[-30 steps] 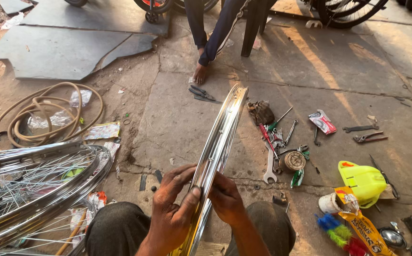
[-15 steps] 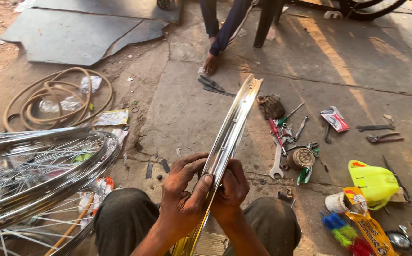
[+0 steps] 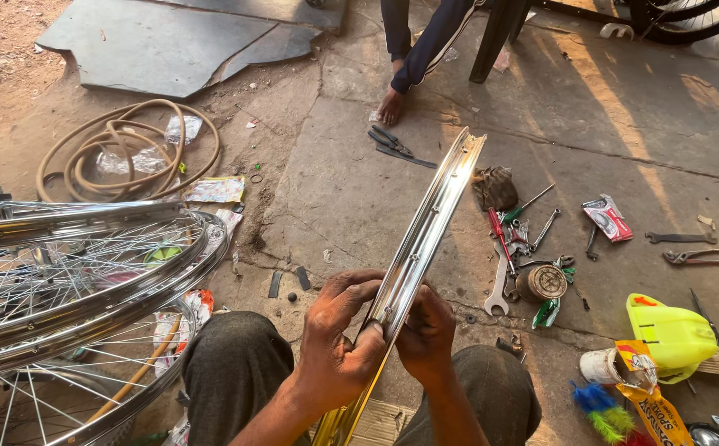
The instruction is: The person scrubs a bicycle rim with a small abrasive pad, moving back and forth along the metal surface to remove dirt or oxidation. The person holds the rim with one hand and scrubs with the other.
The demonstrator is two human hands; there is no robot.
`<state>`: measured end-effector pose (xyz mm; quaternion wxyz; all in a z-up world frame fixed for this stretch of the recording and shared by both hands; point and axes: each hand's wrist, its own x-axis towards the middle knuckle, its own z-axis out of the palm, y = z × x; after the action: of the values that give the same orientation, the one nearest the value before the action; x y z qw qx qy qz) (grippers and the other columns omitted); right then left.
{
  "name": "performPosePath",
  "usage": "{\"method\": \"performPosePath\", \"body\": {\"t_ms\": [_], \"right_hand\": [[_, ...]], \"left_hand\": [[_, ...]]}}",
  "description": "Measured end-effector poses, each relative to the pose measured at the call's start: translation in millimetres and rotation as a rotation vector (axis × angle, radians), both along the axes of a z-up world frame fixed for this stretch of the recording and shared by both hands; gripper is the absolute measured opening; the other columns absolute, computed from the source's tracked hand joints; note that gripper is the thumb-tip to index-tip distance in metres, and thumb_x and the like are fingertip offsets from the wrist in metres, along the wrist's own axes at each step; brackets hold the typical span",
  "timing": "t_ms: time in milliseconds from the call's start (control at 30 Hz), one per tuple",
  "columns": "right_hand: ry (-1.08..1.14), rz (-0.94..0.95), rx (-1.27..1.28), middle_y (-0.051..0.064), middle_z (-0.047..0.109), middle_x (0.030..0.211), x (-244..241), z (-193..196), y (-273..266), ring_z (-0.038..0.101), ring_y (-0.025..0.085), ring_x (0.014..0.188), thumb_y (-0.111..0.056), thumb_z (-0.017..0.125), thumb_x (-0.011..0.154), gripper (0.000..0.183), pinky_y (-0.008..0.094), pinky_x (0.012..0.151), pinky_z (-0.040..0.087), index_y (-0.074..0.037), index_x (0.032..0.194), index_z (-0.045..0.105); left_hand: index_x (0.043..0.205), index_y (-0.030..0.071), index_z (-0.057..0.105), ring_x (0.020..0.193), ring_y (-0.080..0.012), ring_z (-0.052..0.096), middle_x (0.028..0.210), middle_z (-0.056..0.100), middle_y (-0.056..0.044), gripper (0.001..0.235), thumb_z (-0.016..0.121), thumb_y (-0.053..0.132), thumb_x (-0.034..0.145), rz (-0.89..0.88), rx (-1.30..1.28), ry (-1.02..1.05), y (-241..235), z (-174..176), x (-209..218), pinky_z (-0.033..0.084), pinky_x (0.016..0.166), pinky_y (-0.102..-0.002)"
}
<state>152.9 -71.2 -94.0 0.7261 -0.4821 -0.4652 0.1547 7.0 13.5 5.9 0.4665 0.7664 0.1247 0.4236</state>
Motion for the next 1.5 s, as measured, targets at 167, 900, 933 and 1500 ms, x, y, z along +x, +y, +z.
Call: {"method": "performPosePath", "body": {"t_ms": [167,900,933,1500], "right_hand": [[-0.034,0.043,0.036,0.003,0.063,0.107,-3,3,8,0.065,0.009,0.095,0.002,0.07,0.094,0.019,0.028,0.082,0.056,-0.003,0.111,0.063],[0.121,0.025,0.064,0.003,0.063,0.104,34,-11,26,0.06,0.008,0.091,0.0,0.063,0.099,0.005,0.023,0.082,0.05,-0.002,0.103,0.061],[0.213,0.061,0.049,0.005,0.066,0.102,41,-11,29,0.062,0.009,0.087,-0.002,0.062,0.099,0.005,0.025,0.078,0.052,-0.002,0.104,0.062],[0.199,-0.216,-0.039,0.003,0.07,0.093,51,-37,27,0.064,0.007,0.081,-0.005,0.06,0.098,0.017,0.025,0.07,0.055,0.0,0.114,0.065]], "left_hand": [[0.115,-0.002,0.072,0.109,-0.0262,0.074,0.113,0.075,-0.015,0.037,0.058,0.005,0.082,-0.079,-0.183,-0.059,12,-16,9,0.061,0.1,-0.04],[0.109,-0.01,0.067,0.106,-0.0351,0.07,0.108,0.071,-0.025,0.033,0.054,0.003,0.082,0.098,0.006,-0.063,9,7,46,0.056,0.096,-0.041],[0.11,-0.01,0.067,0.105,-0.0346,0.07,0.109,0.071,-0.025,0.034,0.053,0.003,0.082,0.071,-0.023,-0.055,11,9,51,0.056,0.095,-0.041],[0.138,-0.008,0.058,0.131,-0.0393,0.062,0.131,0.067,-0.028,0.055,0.066,0.025,0.095,-0.384,0.045,0.01,55,-14,54,0.044,0.114,-0.049]]}}
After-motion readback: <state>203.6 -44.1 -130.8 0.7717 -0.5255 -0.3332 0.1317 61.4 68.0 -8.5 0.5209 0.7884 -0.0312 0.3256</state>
